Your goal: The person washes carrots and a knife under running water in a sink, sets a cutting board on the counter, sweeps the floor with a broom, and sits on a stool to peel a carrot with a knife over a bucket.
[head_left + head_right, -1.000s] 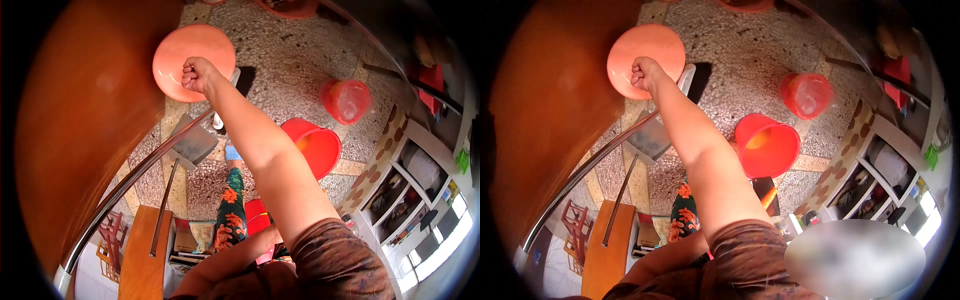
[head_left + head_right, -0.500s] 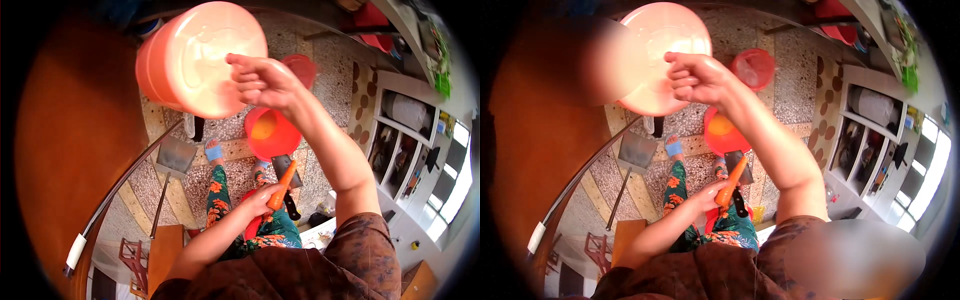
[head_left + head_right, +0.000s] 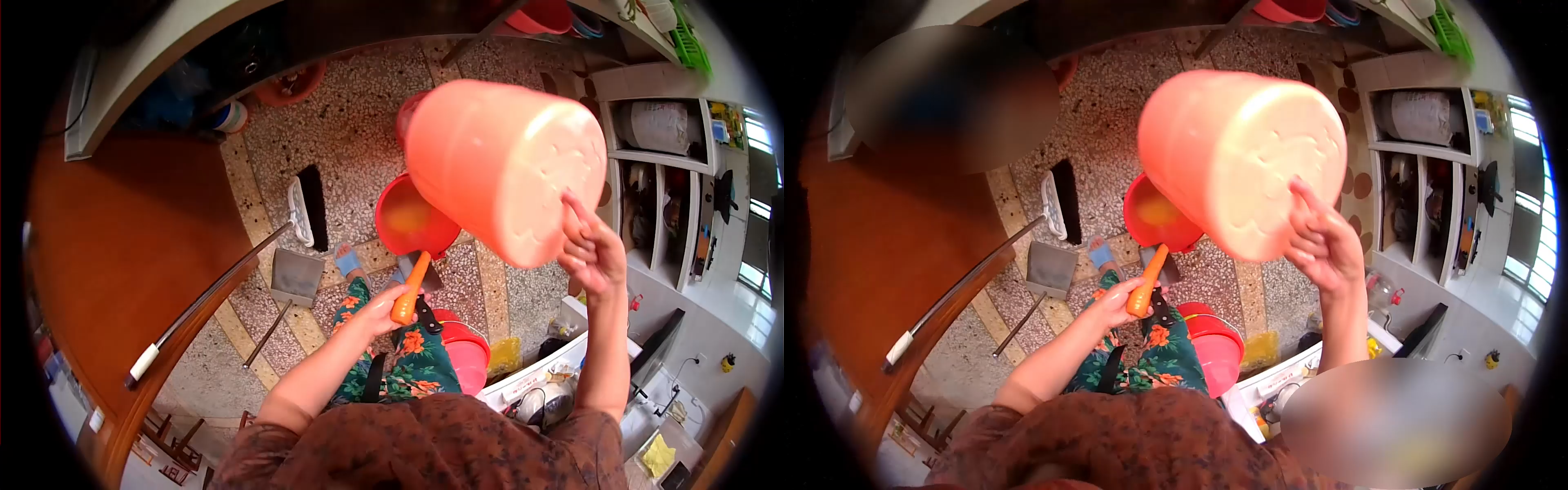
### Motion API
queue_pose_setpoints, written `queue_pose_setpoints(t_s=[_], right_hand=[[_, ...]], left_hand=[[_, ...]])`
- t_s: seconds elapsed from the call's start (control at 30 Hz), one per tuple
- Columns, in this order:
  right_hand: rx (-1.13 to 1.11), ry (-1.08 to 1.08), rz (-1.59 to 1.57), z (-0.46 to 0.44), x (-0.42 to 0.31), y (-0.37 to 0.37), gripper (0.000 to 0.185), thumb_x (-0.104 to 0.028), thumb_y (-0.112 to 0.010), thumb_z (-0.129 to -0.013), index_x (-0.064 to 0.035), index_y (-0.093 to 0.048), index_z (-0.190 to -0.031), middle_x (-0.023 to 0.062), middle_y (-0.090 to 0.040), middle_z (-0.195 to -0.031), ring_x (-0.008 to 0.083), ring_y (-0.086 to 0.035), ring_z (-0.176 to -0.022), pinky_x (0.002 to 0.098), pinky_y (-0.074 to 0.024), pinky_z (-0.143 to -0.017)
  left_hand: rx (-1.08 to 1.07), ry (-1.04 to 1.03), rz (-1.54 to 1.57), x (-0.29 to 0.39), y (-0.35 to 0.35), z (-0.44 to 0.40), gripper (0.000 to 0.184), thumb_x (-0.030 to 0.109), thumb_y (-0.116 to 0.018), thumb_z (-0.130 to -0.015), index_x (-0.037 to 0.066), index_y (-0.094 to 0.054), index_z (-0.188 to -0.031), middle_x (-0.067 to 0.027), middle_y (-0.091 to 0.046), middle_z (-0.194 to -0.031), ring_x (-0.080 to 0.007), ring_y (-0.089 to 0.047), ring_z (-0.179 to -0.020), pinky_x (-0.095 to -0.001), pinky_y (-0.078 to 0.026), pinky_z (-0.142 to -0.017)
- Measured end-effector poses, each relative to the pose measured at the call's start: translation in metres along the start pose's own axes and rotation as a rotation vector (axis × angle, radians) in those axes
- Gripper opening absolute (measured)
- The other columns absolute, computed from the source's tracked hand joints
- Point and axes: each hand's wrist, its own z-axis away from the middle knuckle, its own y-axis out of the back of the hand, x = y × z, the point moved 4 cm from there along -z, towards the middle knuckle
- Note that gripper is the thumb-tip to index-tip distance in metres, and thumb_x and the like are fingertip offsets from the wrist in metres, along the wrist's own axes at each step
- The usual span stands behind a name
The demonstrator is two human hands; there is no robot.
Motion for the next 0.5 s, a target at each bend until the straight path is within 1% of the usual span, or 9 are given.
queue_pose_setpoints(t_s=[0.03, 0.07, 0.23, 0.3, 0.33, 0.37, 0.43, 0.47, 0.5], right_hand=[[0.037, 0.038, -0.012, 0.020, -0.003, 0.017, 0.051, -0.002, -0.046, -0.081, -0.0086, -0.038, -0.131, -0.0032, -0.032, -0.058, 0.0046, -0.027, -0.041, 0.0218, -0.0321, -0.043], [0.070, 0.061, -0.050, 0.039, -0.005, 0.035, 0.051, -0.002, -0.046, -0.081, -0.0090, -0.039, -0.131, -0.0033, -0.032, -0.058, 0.0045, -0.026, -0.041, 0.0214, -0.0318, -0.043], [0.211, 0.141, -0.195, 0.120, 0.010, 0.121, 0.047, -0.003, -0.048, -0.080, -0.0104, -0.046, -0.127, -0.0040, -0.034, -0.058, 0.0048, -0.027, -0.041, 0.0203, -0.0292, -0.043], [0.218, 0.157, -0.250, 0.144, 0.024, 0.149, 0.046, -0.004, -0.047, -0.080, -0.0109, -0.047, -0.126, -0.0040, -0.034, -0.057, 0.0050, -0.028, -0.042, 0.0210, -0.0294, -0.043], [0.238, 0.158, -0.309, 0.153, 0.032, 0.162, 0.043, -0.005, -0.047, -0.080, -0.0105, -0.050, -0.123, -0.0038, -0.035, -0.057, 0.0056, -0.028, -0.042, 0.0220, -0.0303, -0.044], [0.235, 0.163, -0.316, 0.161, 0.041, 0.177, 0.043, -0.005, -0.047, -0.080, -0.0105, -0.050, -0.123, -0.0038, -0.035, -0.057, 0.0056, -0.028, -0.042, 0.0220, -0.0303, -0.044], [0.275, 0.177, -0.453, 0.175, 0.059, 0.206, 0.040, -0.005, -0.047, -0.080, -0.0099, -0.052, -0.120, -0.0036, -0.035, -0.056, 0.0065, -0.029, -0.042, 0.0227, -0.0306, -0.044], [0.297, 0.170, -0.515, 0.181, 0.068, 0.218, 0.034, -0.005, -0.047, -0.080, -0.0080, -0.055, -0.112, -0.0034, -0.036, -0.056, 0.0074, -0.029, -0.041, 0.0232, -0.0303, -0.045], [0.296, 0.179, -0.525, 0.186, 0.077, 0.228, 0.034, -0.005, -0.047, -0.080, -0.0080, -0.055, -0.112, -0.0034, -0.036, -0.056, 0.0074, -0.029, -0.041, 0.0232, -0.0303, -0.045]], left_hand=[[-0.025, 0.002, -0.022, -0.001, -0.002, -0.002, 0.035, 0.028, -0.042, -0.094, 0.003, -0.046, -0.118, -0.0137, -0.053, -0.119, -0.0211, -0.056, -0.097, -0.0350, -0.051, -0.069], [-0.045, 0.014, 0.021, -0.002, -0.013, 0.000, 0.035, 0.028, -0.042, -0.094, 0.003, -0.046, -0.117, -0.0148, -0.052, -0.119, -0.0222, -0.056, -0.097, -0.0349, -0.050, -0.069], [0.002, 0.005, -0.010, -0.007, -0.036, -0.004, 0.035, 0.029, -0.041, -0.094, 0.003, -0.046, -0.117, -0.0165, -0.051, -0.120, -0.0232, -0.055, -0.097, -0.0352, -0.050, -0.068], [0.018, 0.017, -0.003, -0.010, -0.041, -0.008, 0.035, 0.029, -0.041, -0.094, 0.003, -0.046, -0.116, -0.0174, -0.052, -0.119, -0.0243, -0.056, -0.096, -0.0351, -0.050, -0.069], [0.040, 0.006, -0.001, -0.011, -0.047, -0.008, 0.035, 0.029, -0.040, -0.094, 0.002, -0.046, -0.116, -0.0181, -0.052, -0.118, -0.0271, -0.056, -0.099, -0.0354, -0.049, -0.070], [0.043, 0.006, -0.009, -0.014, -0.054, -0.008, 0.035, 0.029, -0.040, -0.094, 0.002, -0.046, -0.116, -0.0181, -0.052, -0.118, -0.0271, -0.056, -0.099, -0.0354, -0.049, -0.070], [0.059, 0.003, -0.008, -0.017, -0.071, -0.008, 0.033, 0.028, -0.044, -0.094, 0.001, -0.048, -0.113, -0.0151, -0.054, -0.112, -0.0227, -0.056, -0.093, -0.0364, -0.050, -0.068], [0.087, 0.004, -0.012, -0.020, -0.073, -0.011, 0.033, 0.028, -0.044, -0.094, 0.001, -0.048, -0.112, -0.0149, -0.054, -0.111, -0.0221, -0.055, -0.094, -0.0349, -0.049, -0.068], [0.089, 0.009, -0.024, -0.022, -0.078, -0.012, 0.033, 0.028, -0.044, -0.094, 0.001, -0.048, -0.112, -0.0149, -0.054, -0.111, -0.0221, -0.055, -0.094, -0.0349, -0.049, -0.068]])
